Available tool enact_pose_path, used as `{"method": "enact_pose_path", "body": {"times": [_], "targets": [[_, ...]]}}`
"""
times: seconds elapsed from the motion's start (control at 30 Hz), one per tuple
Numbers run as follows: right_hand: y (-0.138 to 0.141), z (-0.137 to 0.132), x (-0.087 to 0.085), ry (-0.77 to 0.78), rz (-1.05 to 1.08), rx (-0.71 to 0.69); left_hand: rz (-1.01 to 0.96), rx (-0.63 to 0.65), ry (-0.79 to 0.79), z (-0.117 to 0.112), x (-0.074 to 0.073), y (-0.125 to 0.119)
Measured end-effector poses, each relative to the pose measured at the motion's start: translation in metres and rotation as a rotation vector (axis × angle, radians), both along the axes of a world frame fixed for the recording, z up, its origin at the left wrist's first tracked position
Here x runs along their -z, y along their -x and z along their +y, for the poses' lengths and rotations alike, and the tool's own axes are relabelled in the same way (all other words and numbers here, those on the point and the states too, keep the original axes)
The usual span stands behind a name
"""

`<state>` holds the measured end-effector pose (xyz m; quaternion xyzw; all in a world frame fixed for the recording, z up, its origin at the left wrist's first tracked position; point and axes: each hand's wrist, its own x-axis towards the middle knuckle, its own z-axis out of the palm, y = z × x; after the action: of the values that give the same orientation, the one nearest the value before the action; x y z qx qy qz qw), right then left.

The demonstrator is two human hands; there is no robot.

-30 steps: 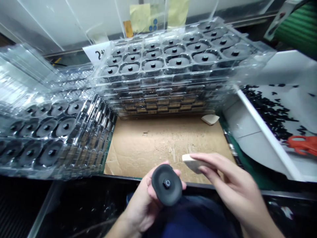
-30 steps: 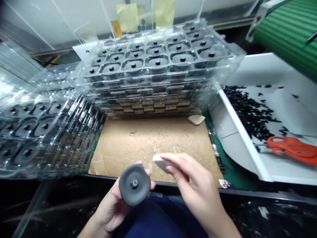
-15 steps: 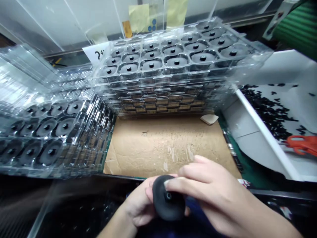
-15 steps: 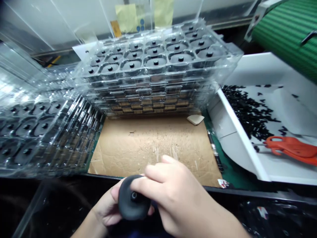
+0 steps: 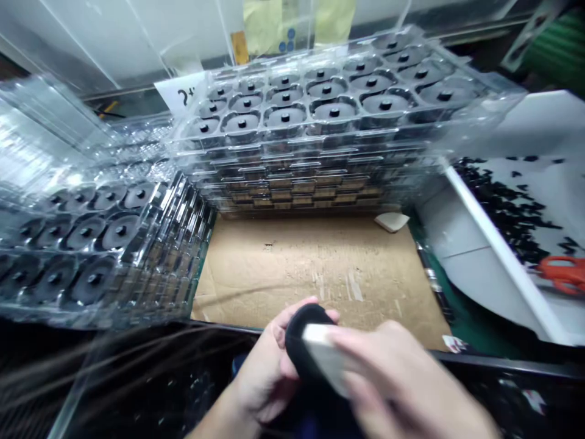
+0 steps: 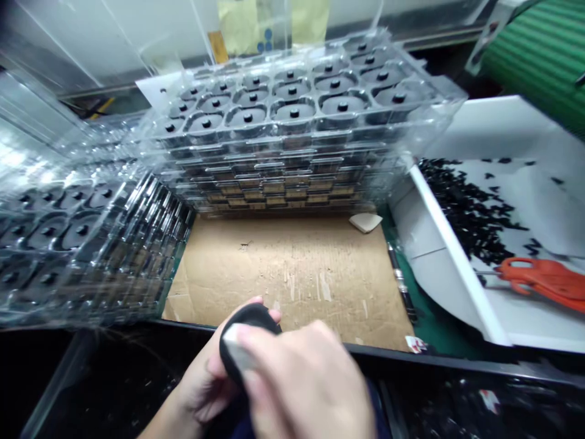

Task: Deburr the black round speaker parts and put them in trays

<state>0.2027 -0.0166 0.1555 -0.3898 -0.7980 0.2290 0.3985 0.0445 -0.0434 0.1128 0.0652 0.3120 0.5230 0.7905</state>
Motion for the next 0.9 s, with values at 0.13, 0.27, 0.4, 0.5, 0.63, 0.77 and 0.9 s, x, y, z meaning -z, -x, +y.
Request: {"method": "enact_pose_path", "body": {"times": [0.13,0.27,0.4,0.5,0.63,0.77,0.9], "targets": [[0.023,0.005,-0.003,0.045,-0.123,-0.16,0.024,-0.132,-0.002,0.0,-0.001,-0.001],[0.04,0.009,-0.001,-0.05,0.015,-0.059,-0.026,-0.16,0.061,0.0,0.0,-0.005],[0.026,0.012,0.002,0.097,-0.015,-0.167,-0.072,-0.168,0.014,-0.004,0.006,0.0],[-0.004,0.012,0.013,0.286,-0.075,-0.064,-0.111,-0.183,-0.013,-0.004,0.005,0.003],[-0.029,0.006,0.026,0.39,-0.014,0.269,-0.16,-0.127,-0.034,0.0,-0.004,-0.003],[-0.014,0.001,0.012,0.274,0.051,0.273,-0.154,-0.111,-0.01,0.001,-0.008,-0.01],[0.017,0.003,-0.004,0.026,0.057,-0.056,-0.057,-0.107,0.026,-0.006,-0.005,-0.004]]}}
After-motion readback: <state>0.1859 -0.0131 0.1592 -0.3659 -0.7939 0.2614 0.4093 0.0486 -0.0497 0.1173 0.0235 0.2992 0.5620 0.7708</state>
